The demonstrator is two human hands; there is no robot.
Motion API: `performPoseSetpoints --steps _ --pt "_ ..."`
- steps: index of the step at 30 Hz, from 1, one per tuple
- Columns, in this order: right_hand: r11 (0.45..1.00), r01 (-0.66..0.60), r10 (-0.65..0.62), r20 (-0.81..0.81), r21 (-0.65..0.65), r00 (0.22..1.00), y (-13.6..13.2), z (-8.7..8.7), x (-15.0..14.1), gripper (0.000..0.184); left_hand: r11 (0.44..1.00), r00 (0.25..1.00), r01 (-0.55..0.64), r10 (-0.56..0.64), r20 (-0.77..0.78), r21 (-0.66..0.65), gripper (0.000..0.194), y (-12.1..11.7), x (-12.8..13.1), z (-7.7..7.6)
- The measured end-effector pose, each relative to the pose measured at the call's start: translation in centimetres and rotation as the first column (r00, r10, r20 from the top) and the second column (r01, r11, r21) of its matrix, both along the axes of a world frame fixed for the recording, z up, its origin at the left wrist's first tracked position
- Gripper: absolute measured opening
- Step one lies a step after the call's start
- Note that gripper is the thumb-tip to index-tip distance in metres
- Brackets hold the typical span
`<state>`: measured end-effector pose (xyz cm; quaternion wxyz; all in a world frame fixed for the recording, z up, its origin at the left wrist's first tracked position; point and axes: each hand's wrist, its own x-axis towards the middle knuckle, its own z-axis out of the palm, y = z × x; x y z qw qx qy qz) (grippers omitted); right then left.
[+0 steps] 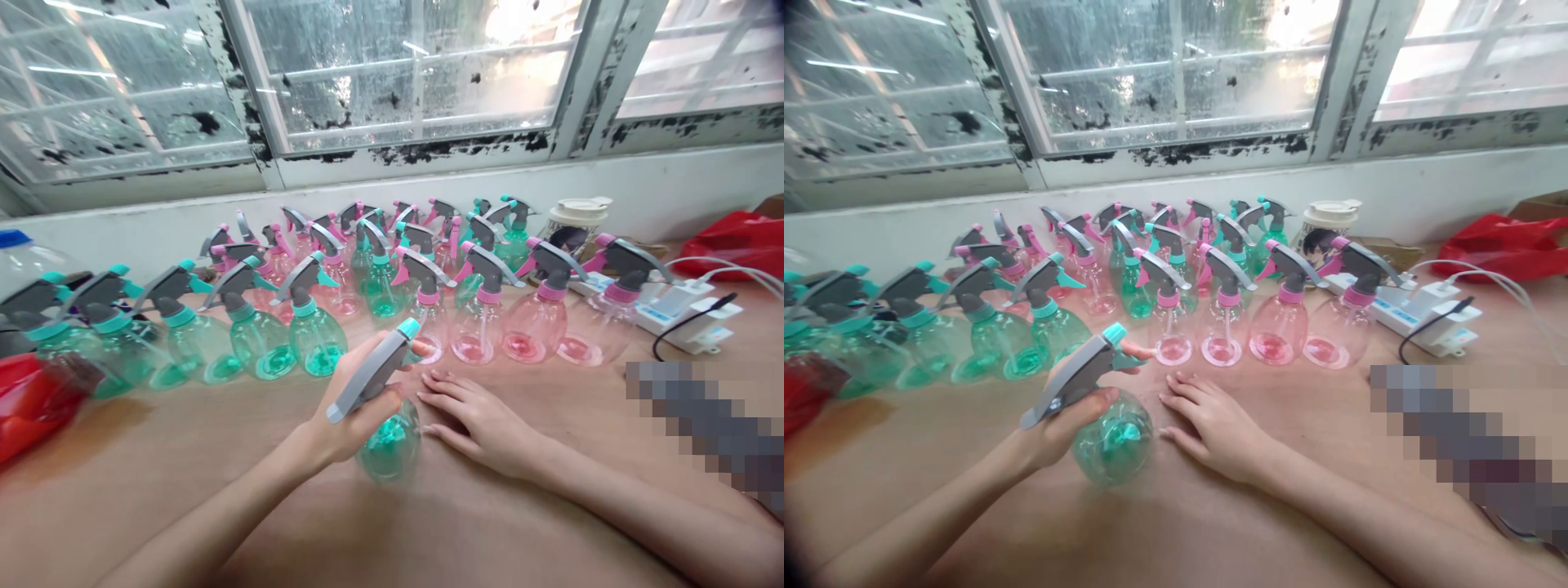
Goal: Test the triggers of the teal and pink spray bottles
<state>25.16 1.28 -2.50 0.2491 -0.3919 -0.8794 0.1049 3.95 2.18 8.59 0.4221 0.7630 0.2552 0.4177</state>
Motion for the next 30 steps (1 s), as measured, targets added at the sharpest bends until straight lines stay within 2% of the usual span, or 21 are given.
performPoseSetpoints --steps 7,18,23,26,30 --pt "1.000 -0.010 0.010 -0.004 -0.006 1.000 0.05 -0.01 0.09 0.046 0.997 0.998 -0.045 0.048 -0.049 0.059 0.038 -0.01 -0.01 0.03" --pt "1.000 -0.011 0.011 0.004 -0.007 1.000 0.02 -0.09 0.07 0.044 0.995 0.995 -0.079 0.083 -0.063 0.060 0.035 -0.19 -0.10 0.09" --pt "1.000 -0.014 0.014 -0.017 0.011 1.000 0.04 -0.10 0.05 0.044 0.998 0.998 -0.051 0.052 -0.044 0.024 0.029 -0.07 -0.03 0.27" --pt "1.000 -0.015 0.015 -0.024 0.016 1.000 0.01 -0.07 0.04 0.044 0.996 0.994 -0.086 0.086 -0.073 -0.002 0.019 -0.16 -0.14 0.33" --pt "1.000 -0.003 0.003 0.005 0.004 1.000 -0.10 0.03 0.02 0.044 0.991 0.986 -0.122 0.116 -0.119 -0.046 0.016 -0.37 -0.23 0.58"
